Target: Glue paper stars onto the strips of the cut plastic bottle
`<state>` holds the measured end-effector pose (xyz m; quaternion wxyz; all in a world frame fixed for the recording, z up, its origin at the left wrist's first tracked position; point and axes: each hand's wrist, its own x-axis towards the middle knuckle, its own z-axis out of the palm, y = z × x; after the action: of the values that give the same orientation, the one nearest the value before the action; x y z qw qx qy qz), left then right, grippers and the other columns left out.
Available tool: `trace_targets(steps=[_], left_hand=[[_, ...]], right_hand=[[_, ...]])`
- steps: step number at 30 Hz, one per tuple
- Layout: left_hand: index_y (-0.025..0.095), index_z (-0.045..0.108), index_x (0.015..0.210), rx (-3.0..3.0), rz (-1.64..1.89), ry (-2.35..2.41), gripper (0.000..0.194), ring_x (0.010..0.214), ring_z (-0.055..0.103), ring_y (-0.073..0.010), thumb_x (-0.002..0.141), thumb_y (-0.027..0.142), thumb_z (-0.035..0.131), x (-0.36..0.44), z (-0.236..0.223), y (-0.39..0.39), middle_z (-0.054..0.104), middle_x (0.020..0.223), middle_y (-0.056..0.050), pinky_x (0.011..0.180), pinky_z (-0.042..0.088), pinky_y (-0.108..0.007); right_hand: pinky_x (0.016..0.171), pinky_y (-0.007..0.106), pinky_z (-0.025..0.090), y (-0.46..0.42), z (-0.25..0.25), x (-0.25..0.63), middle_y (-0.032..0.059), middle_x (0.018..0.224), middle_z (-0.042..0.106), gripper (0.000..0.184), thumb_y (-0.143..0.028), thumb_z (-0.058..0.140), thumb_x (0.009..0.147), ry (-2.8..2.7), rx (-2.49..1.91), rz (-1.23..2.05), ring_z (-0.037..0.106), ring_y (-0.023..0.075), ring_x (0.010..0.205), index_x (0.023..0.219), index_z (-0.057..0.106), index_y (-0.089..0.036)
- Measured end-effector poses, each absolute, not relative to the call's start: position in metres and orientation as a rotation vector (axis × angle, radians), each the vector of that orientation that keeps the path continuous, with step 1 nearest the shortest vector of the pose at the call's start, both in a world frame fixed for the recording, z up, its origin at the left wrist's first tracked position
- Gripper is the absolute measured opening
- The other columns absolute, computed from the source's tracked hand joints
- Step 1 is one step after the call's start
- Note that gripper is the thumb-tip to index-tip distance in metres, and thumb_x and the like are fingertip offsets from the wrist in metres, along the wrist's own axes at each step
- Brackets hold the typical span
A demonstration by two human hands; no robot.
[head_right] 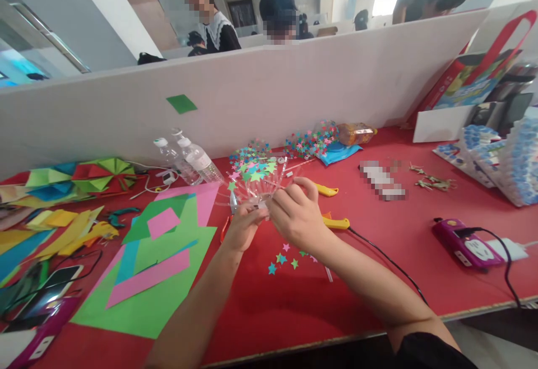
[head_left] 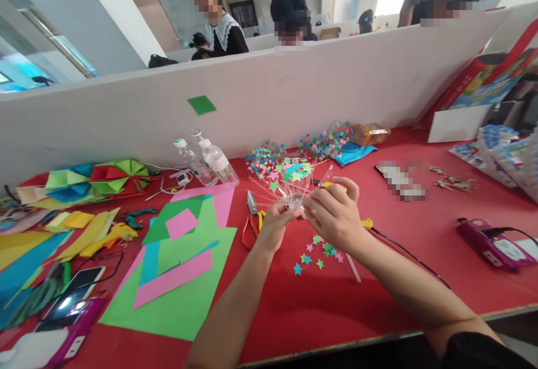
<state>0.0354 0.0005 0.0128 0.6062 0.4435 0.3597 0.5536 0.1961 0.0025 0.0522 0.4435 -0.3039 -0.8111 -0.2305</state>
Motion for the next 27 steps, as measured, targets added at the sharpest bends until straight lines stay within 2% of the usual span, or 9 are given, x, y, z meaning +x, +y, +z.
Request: trace_targets(steps=[4,6,11,14,20,27], left_hand=[[0.016,0.071,0.089,1.024,1.298,0.849,0.02,0.069,0.058,-0.0123,0.07,0.02,0.073,0.033,0.015,0.002,0.066,0.072,0.0,0.068,0.043,-0.024],[0.016,0.071,0.095,1.022,1.312,0.852,0.025,0.07,0.06,-0.0133,0.07,0.02,0.072,0.032,0.015,0.003,0.068,0.072,0.0,0.069,0.044,-0.024],[0.017,0.072,0.096,1.027,1.308,0.873,0.029,0.08,0.064,-0.0157,0.068,0.02,0.073,0.031,0.015,0.004,0.072,0.081,-0.002,0.074,0.046,-0.025],[0.018,0.072,0.098,1.022,1.298,0.887,0.031,0.084,0.064,-0.017,0.067,0.021,0.073,0.031,0.015,0.004,0.072,0.083,-0.003,0.075,0.046,-0.025],[0.017,0.072,0.095,1.056,1.313,0.885,0.028,0.084,0.064,-0.0175,0.068,0.02,0.072,0.031,0.014,0.005,0.072,0.083,-0.003,0.076,0.046,-0.026],[0.016,0.07,0.098,1.082,1.295,0.914,0.028,0.087,0.064,-0.0185,0.07,0.022,0.071,0.031,0.013,0.003,0.072,0.089,-0.003,0.08,0.047,-0.028]], right_hand=[[0.092,0.04,0.037,0.0,0.06,0.196,-0.0016,0.078,0.065,0.006,-0.019,0.059,0.086,-2.021,-0.759,-0.332,0.049,0.0164,0.078,0.089,0.06,-0.023],[0.09,0.04,0.037,-0.002,0.064,0.198,-0.0003,0.083,0.066,0.01,-0.02,0.06,0.086,-2.0,-0.758,-0.263,0.051,0.0171,0.081,0.095,0.06,-0.023],[0.09,0.04,0.038,-0.006,0.07,0.204,0.0008,0.087,0.067,0.024,-0.019,0.061,0.085,-1.924,-0.765,-0.146,0.054,0.0181,0.083,0.107,0.055,-0.022],[0.091,0.04,0.038,-0.009,0.072,0.205,-0.0006,0.083,0.067,0.024,-0.017,0.06,0.085,-1.908,-0.758,-0.084,0.054,0.0175,0.081,0.108,0.053,-0.023],[0.087,0.041,0.04,-0.011,0.071,0.202,0.0021,0.09,0.067,0.022,-0.021,0.064,0.083,-1.886,-0.789,-0.156,0.055,0.0192,0.084,0.104,0.056,-0.023],[0.1,0.043,0.041,-0.008,0.071,0.205,0.0031,0.101,0.071,0.032,-0.017,0.063,0.084,-1.893,-0.673,-0.229,0.062,0.0187,0.094,0.115,0.054,-0.023]])
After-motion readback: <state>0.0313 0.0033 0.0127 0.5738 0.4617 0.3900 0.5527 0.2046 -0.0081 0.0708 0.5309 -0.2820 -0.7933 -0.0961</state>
